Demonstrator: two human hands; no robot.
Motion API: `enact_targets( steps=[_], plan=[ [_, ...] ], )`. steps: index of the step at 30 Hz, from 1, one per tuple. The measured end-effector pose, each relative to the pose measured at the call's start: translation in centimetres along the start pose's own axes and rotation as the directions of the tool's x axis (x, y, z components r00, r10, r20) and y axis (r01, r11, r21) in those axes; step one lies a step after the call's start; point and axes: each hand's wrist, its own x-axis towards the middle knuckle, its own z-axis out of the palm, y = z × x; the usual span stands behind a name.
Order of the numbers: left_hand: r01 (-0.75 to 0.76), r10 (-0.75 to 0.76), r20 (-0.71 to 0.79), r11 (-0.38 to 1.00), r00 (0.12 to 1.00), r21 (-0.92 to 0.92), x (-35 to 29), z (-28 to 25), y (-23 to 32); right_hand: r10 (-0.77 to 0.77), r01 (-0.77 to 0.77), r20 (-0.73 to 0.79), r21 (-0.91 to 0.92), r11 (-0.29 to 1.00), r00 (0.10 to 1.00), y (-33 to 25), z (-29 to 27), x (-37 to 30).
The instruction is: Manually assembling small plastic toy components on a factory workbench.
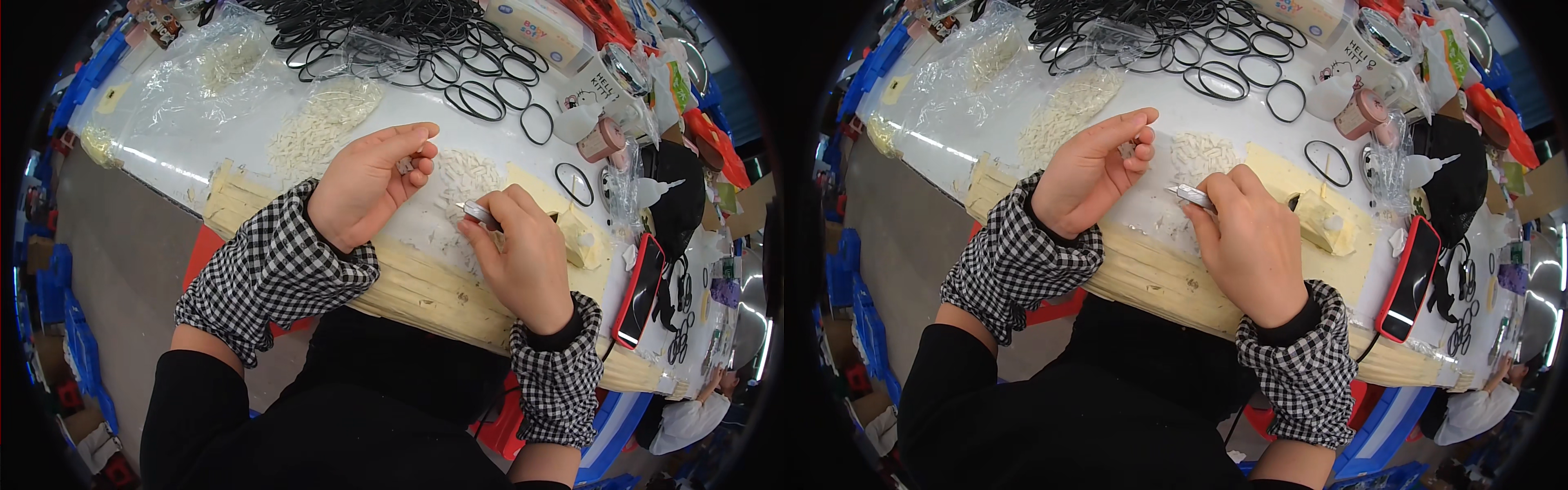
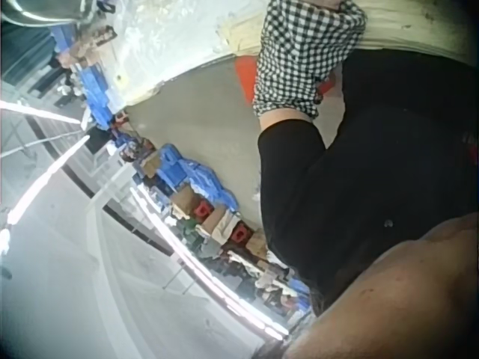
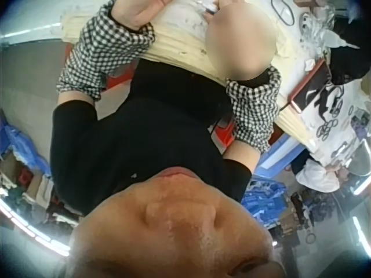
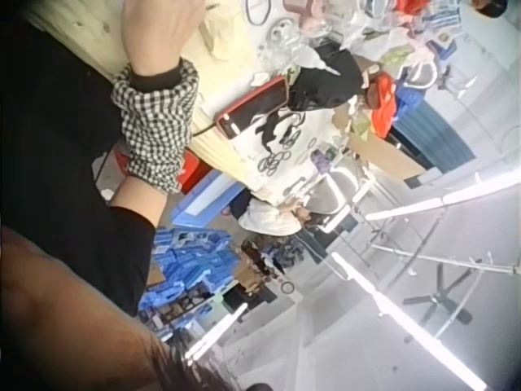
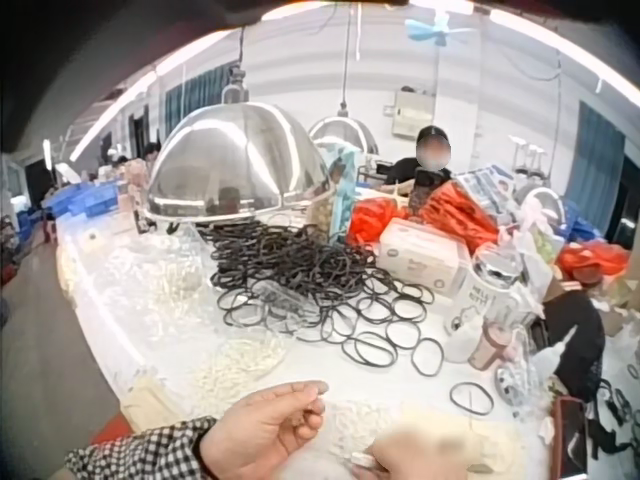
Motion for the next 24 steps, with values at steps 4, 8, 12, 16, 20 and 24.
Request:
enact_targets(
  steps=[4,8,12,16,20,24],
  plan=[
    [0.031,-0.03,0.017,0.997,0.999,-0.07,0.2,-0.2,-0.1,-0.002,0.006,0.067,-0.049,0.999,0.998,0.0,0.0,-0.3],
    [0.04,-0.04,0.03,0.999,0.999,-0.008,0.0,0.2,0.0,-0.025,0.031,0.062,-0.101,0.994,0.998,0.1,0.6,-0.4],
    [0.075,-0.09,0.096,0.986,0.991,0.15,0.1,0.3,0.0,-0.051,0.046,-0.129,-0.042,0.998,0.99,0.0,0.6,0.2],
    [0.216,-0.291,0.197,0.919,0.936,0.329,-0.5,1.1,0.2,-0.094,0.095,-0.274,-0.009,0.995,0.957,-0.4,0.4,0.5],
    [0.152,-0.239,0.297,0.945,0.924,0.289,-0.3,0.4,0.0,-0.173,0.185,-0.313,0.008,0.983,0.934,-0.3,0.5,0.5],
    [0.149,-0.226,0.295,0.954,0.928,0.26,-0.3,0.7,0.1,-0.178,0.219,-0.352,0.08,0.972,0.919,-0.3,0.6,0.5]
  ],
)
